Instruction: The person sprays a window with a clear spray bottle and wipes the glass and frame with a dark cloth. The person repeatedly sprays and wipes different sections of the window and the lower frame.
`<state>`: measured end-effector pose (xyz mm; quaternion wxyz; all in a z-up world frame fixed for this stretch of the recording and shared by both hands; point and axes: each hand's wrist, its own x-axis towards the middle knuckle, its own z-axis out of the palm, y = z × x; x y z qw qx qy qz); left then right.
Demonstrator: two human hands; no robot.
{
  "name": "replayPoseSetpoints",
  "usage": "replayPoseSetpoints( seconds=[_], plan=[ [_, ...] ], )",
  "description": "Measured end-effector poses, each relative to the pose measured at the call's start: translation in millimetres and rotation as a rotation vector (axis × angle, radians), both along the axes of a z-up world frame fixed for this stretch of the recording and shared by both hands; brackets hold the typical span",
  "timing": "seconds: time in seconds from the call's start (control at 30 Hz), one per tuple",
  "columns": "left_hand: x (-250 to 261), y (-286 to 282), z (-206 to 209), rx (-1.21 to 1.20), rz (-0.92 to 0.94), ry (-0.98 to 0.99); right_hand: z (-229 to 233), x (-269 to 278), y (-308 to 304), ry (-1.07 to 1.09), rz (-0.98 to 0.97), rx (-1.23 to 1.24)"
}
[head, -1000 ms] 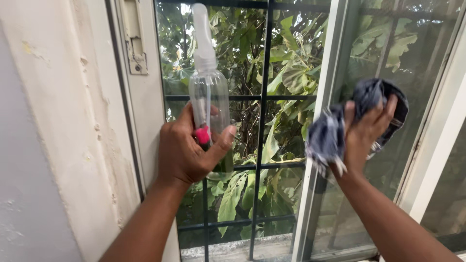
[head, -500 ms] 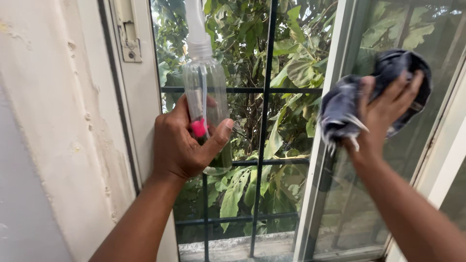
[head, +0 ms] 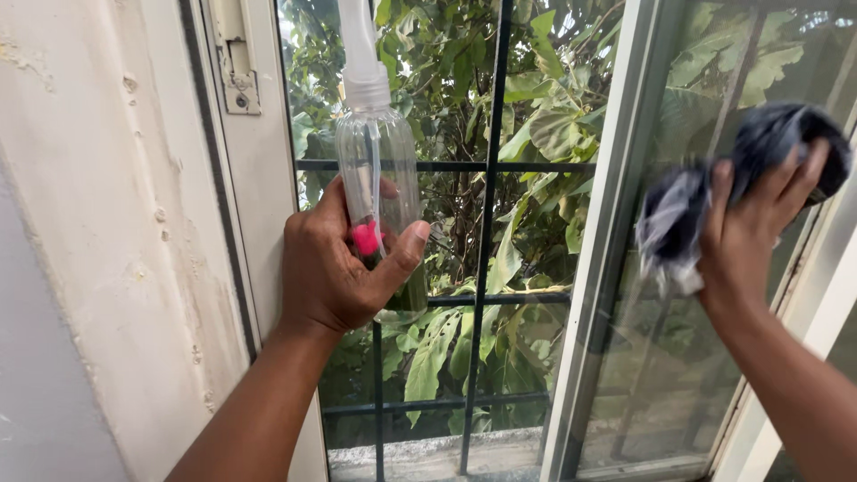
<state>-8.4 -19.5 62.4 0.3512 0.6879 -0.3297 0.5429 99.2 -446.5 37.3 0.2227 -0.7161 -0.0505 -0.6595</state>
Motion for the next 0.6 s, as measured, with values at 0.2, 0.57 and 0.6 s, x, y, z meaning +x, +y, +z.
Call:
replayPoseSetpoints(
  seconds=[0.2,0.57,0.6],
  plan=[
    [-4.2,2.3,4.2,-0.023,0.071,0.152,-38.6,0.6,-36.4,0.143,0.037,0.267],
    [-1.8,0.6,4.0,-0.006,0.053,0.067,-21.7,-22.7,120.2,0.018,0.102,-0.116],
    [-3.9,0.2,3.8,-0.015,0.054,0.100,-19.4,-32.4,116.9,0.075,0.080,-0.195]
  ],
)
